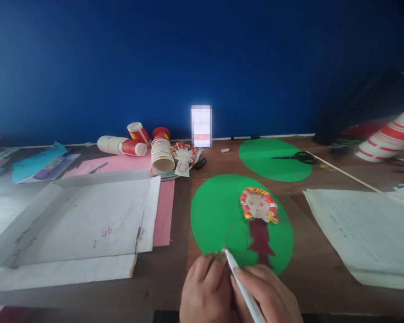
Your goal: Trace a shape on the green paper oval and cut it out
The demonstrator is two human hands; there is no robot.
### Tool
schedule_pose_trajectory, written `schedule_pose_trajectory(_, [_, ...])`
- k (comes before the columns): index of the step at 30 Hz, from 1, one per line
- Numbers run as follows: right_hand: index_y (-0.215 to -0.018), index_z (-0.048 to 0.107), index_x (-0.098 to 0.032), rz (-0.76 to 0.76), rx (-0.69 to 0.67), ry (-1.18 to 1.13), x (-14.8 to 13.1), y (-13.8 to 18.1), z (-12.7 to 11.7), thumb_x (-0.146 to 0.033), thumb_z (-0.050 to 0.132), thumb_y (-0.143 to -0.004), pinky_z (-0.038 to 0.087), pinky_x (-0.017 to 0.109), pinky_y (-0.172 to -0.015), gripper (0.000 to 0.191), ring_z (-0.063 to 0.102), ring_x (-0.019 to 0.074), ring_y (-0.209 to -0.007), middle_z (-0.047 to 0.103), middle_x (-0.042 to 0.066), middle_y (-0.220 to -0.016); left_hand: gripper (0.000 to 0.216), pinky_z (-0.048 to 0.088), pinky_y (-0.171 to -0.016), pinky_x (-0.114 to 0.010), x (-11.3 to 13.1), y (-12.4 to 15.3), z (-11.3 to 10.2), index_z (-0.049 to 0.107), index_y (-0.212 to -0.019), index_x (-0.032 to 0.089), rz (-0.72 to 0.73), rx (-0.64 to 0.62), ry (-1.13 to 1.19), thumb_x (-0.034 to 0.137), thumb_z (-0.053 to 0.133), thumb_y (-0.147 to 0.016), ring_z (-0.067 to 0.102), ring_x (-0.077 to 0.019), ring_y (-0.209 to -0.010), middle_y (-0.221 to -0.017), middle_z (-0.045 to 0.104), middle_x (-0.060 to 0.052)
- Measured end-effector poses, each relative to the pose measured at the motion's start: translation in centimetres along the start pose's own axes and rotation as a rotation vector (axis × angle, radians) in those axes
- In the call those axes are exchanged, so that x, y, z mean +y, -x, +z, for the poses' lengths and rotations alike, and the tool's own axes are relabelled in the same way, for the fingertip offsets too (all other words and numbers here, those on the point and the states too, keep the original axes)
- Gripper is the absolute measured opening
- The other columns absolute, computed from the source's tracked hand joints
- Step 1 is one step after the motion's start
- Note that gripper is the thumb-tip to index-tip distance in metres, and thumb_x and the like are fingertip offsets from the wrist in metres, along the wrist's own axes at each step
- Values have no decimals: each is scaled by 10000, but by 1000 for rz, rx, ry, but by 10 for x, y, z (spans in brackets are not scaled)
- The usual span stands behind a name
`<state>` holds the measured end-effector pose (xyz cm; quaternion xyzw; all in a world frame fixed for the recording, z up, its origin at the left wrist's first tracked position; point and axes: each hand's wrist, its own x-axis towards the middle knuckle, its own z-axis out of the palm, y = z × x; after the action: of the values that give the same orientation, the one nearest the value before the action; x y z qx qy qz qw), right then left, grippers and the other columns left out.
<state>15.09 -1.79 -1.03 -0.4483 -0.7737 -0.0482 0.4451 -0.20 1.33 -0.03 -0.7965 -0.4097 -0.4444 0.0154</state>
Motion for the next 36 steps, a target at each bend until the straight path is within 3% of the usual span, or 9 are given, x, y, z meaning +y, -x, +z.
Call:
schedule_pose_trajectory(7, [-1154,646,-127,19,18,-22,-3,-5,3,4,628,-837,624,280,-681,344,745,182,-745,768,95,-836,349,536,-747,-256,0,-1,0,738,-946,161,0,-1,2,250,411,-1030,666,-167,-784,-861,763,-42])
schedule_pose_trajectory(15, [-1067,629,-135,10,97,28,-12,-25,3,-12,559,-889,597,251,-556,228,716,158,-609,747,75,-715,358,540,-725,-257,0,-1,-2,734,-933,168,0,-9,-14,258,403,-1036,670,-163,-771,-852,763,-28])
schedule_pose_trajectory(28, [-1061,636,-140,10,71,13,-8,-22,3,-25,562,-903,597,252,-580,209,714,159,-622,748,69,-732,309,545,-723,-255,0,-2,-3,718,-948,157,7,-8,-18,232,428,-1024,660,-158,-776,-866,761,-31])
schedule_pose_trajectory(36, [-1125,640,-145,30,10,-17,-4,-11,3,-38,602,-886,611,250,-672,265,733,162,-724,759,72,-822,273,564,-698,-273,-1,1,-1,714,-941,162,13,-36,-1,210,452,-1000,670,-172,-772,-868,752,-61])
